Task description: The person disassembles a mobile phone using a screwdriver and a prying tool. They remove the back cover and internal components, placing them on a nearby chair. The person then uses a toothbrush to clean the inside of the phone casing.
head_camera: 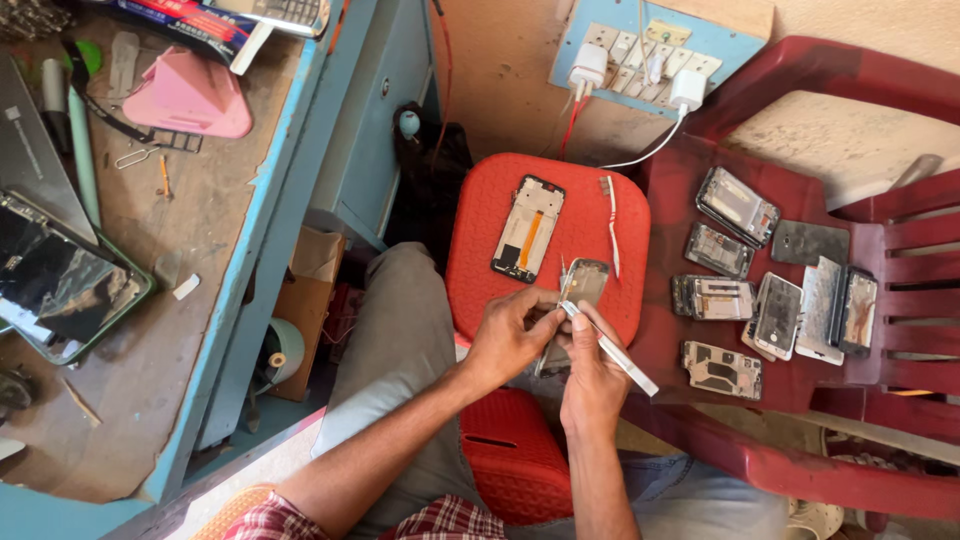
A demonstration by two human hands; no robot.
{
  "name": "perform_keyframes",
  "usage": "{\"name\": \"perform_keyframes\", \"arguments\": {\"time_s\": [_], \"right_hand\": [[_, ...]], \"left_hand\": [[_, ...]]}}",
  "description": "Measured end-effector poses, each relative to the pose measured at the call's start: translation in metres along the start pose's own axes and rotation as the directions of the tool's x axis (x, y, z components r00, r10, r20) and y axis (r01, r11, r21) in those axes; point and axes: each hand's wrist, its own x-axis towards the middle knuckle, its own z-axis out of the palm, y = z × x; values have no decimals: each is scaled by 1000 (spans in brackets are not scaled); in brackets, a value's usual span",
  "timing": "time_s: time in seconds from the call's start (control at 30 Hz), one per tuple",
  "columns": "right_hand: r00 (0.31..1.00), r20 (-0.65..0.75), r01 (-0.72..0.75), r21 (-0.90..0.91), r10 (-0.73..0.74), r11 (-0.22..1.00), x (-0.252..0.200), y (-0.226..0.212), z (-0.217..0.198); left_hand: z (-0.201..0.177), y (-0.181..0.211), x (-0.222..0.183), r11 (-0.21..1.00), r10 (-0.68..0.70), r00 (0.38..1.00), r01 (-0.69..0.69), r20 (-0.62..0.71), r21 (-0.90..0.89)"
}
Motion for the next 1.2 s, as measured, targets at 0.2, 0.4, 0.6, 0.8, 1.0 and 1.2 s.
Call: {"name": "perform_keyframes", "arguments": {"time_s": [0.2,0.4,0.6,0.8,1.0,1.2], "right_hand": [[999,-30,-25,15,26,1000,2,0,-1],[996,-79,-33,-54,29,998,10,11,-6],[996,-41,-73,83,77,994,22,18,-27],[980,-196,-39,-14,35,999,34,10,-52],[988,-152,-12,-255,-28,967,38,-11,-74],[946,-72,-322,-321,317,891,25,14,-51]], "left_hand": [[3,0,-3,980,152,988,-147,-30,132],[14,-24,7,981,94,995,-88,-27,172],[31,-56,14,991,53,996,-44,-74,123],[29,-71,9,994,91,984,-80,-152,80],[-14,-80,30,988,-100,985,81,-143,-132],[-18,-70,33,841,-244,970,200,-23,-503]]}}
